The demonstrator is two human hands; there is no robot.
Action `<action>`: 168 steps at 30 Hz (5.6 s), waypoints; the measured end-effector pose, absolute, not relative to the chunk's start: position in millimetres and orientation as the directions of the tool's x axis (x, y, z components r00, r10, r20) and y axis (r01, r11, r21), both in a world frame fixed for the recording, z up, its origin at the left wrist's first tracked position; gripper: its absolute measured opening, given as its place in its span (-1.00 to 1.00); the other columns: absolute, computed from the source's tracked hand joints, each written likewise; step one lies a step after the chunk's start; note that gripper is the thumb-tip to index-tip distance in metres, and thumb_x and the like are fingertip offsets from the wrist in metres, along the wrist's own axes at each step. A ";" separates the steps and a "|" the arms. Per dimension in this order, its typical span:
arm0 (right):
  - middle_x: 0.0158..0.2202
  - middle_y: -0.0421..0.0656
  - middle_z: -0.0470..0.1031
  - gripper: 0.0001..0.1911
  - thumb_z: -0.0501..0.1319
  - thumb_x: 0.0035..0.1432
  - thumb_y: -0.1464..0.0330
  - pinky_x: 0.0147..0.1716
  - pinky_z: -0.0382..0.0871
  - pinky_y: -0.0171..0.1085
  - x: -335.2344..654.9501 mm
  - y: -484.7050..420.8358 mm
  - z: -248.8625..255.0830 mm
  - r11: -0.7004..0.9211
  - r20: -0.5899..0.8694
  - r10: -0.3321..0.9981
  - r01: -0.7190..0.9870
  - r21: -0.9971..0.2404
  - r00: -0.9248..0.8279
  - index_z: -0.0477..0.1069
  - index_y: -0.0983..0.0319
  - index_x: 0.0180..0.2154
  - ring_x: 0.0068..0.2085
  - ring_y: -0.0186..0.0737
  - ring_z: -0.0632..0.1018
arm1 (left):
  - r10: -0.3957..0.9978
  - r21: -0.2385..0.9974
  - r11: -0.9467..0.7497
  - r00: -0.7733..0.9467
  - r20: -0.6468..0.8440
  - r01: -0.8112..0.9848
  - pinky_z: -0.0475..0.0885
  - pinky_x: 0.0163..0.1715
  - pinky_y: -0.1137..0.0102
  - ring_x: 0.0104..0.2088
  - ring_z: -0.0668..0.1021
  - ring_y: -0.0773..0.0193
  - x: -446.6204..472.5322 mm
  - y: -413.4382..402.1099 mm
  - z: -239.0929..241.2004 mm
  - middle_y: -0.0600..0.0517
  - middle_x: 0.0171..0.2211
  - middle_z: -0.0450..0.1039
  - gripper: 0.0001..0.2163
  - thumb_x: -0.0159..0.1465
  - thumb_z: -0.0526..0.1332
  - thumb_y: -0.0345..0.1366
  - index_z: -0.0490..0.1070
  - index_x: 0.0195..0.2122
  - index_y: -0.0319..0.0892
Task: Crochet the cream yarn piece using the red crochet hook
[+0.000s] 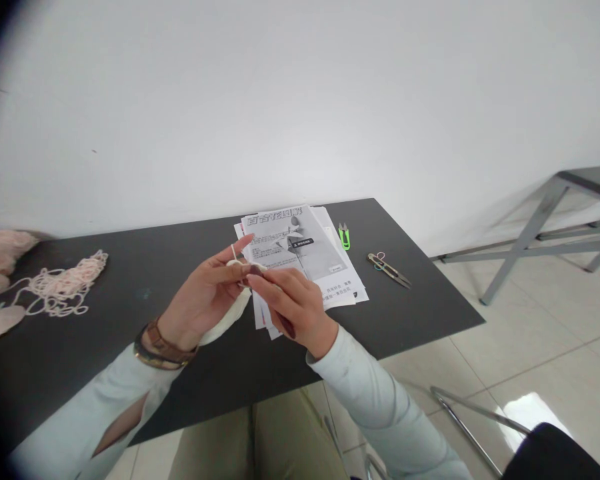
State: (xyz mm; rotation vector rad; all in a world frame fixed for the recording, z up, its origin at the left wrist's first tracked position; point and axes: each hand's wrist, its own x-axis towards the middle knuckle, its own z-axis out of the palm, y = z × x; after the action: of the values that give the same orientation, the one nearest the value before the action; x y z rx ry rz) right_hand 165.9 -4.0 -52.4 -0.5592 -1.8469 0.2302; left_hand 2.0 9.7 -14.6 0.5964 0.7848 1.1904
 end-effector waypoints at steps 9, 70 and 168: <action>-0.35 -0.23 0.59 -0.85 0.33 0.13 0.41 -0.48 0.54 -0.34 161.9 5.5 -48.0 0.476 0.488 0.871 -0.324 -0.817 0.050 0.61 0.06 -0.24 -0.43 -0.33 0.59 | 0.951 0.789 0.282 0.268 -0.154 -0.546 0.42 -0.31 0.48 -0.48 0.54 0.41 -10.4 11.3 0.7 0.11 -0.53 0.52 -0.38 -0.03 0.41 -0.58 0.42 0.11 -0.24; -0.35 -0.28 0.58 -0.85 0.42 -0.01 0.33 -0.38 0.59 -0.38 147.8 10.3 -51.1 0.139 0.151 0.989 -0.434 -0.890 0.007 0.57 0.11 -0.31 -0.36 -0.37 0.59 | 0.997 0.865 0.070 0.073 -0.038 -0.498 0.39 -0.11 0.41 -0.25 0.54 0.36 17.5 -0.4 -28.1 0.14 -0.38 0.51 -0.37 0.05 0.42 -0.43 0.36 0.18 -0.03; -0.56 -0.23 0.59 -0.77 0.46 -0.09 0.30 -0.53 0.53 -0.47 162.8 15.8 -42.0 -0.062 -0.045 0.998 -0.622 -0.781 -0.042 0.58 0.25 -0.35 -0.56 -0.42 0.55 | 0.998 0.967 0.000 0.063 0.017 -0.253 0.44 -0.09 0.29 -0.23 0.53 0.24 10.6 0.4 -25.3 0.02 -0.25 0.59 -0.42 0.03 0.44 -0.34 0.44 0.12 -0.07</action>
State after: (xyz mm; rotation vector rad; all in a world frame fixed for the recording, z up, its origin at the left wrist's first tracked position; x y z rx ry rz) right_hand 162.8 15.8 -42.0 -0.7249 -0.6876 1.5129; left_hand 10.6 0.4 -25.3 1.0555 0.9693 1.2781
